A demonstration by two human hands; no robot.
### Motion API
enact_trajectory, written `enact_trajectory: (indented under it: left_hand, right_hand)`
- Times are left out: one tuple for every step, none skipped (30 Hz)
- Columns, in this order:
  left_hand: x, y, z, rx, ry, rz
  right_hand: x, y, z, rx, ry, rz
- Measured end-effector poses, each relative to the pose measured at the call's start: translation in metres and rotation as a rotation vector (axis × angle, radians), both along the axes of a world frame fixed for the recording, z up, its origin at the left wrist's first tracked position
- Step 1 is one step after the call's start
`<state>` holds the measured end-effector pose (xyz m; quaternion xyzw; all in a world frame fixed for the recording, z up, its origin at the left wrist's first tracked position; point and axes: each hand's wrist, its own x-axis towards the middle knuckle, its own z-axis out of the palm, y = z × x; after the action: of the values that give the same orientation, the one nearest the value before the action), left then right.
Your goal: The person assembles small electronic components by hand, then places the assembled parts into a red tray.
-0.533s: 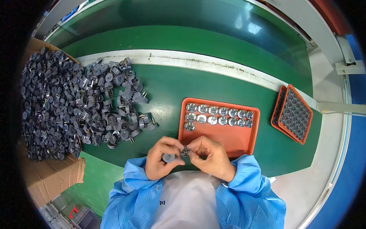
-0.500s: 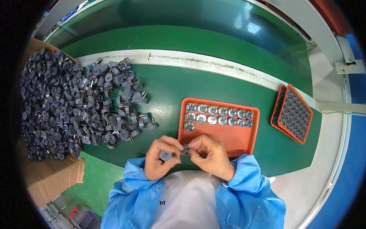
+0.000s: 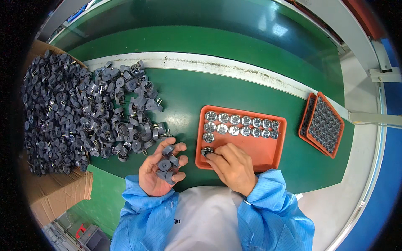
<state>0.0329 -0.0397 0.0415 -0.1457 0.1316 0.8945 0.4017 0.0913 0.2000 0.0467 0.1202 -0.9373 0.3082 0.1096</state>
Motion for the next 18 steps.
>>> enact_trajectory:
  left_hand:
    - [-0.001,0.001,0.0,-0.062,0.021,-0.022]
    - [-0.003,0.003,0.0,-0.124,0.042,-0.043]
    - [-0.005,0.005,0.001,-0.124,0.044,-0.043]
    - [-0.006,0.007,0.003,-0.198,0.082,-0.093]
    - [-0.007,0.009,0.004,-0.273,0.119,-0.143]
    - [-0.006,0.011,0.003,-0.281,0.12,-0.136]
    - [-0.005,0.012,0.0,-0.263,0.14,-0.164]
    - [-0.004,0.013,-0.001,-0.245,0.159,-0.193]
    - [-0.003,0.014,0.0,-0.267,0.205,-0.194]
    - [-0.003,0.014,-0.002,-0.27,0.205,-0.192]
    - [-0.002,0.013,-0.004,-0.259,0.259,-0.228]
    - [-0.001,0.013,-0.006,-0.247,0.314,-0.265]
    - [0.0,0.013,-0.007,-0.246,0.314,-0.266]
    - [0.002,0.012,-0.008,-0.254,0.356,-0.278]
    - [0.004,0.011,-0.01,-0.261,0.399,-0.291]
    - [0.004,0.009,-0.009,-0.258,0.4,-0.294]
    - [0.004,0.006,-0.009,-0.277,0.422,-0.32]
    - [0.005,0.005,-0.01,-0.295,0.445,-0.346]
  right_hand:
    - [0.0,0.0,-0.003,0.001,0.001,-0.001]
    - [0.0,0.0,-0.009,0.015,0.012,0.008]
    - [0.0,0.0,-0.013,0.028,0.023,0.017]
    - [-0.001,-0.001,-0.015,0.022,0.025,0.023]
    - [-0.003,-0.001,-0.017,0.035,0.043,0.018]
    - [-0.004,-0.001,-0.018,0.048,0.061,0.012]
    - [-0.004,-0.001,-0.018,0.041,0.064,0.017]
    - [-0.004,-0.002,-0.018,0.049,0.06,0.001]
    - [-0.005,-0.003,-0.018,0.057,0.055,-0.015]
    - [-0.005,-0.002,-0.016,0.054,0.056,-0.013]
    - [-0.005,-0.001,-0.014,0.036,0.057,-0.02]
    - [-0.006,-0.001,-0.011,0.02,0.058,-0.028]
    - [-0.003,-0.001,-0.007,0.02,0.058,-0.029]
    - [0.002,-0.002,-0.001,-0.046,0.065,-0.031]
    - [0.004,-0.003,0.003,-0.111,0.073,-0.035]
    - [0.003,-0.003,0.007,-0.109,0.073,-0.038]
    - [0.001,-0.004,0.01,-0.109,0.089,0.06]
    - [0.001,-0.003,0.012,-0.108,0.105,0.157]
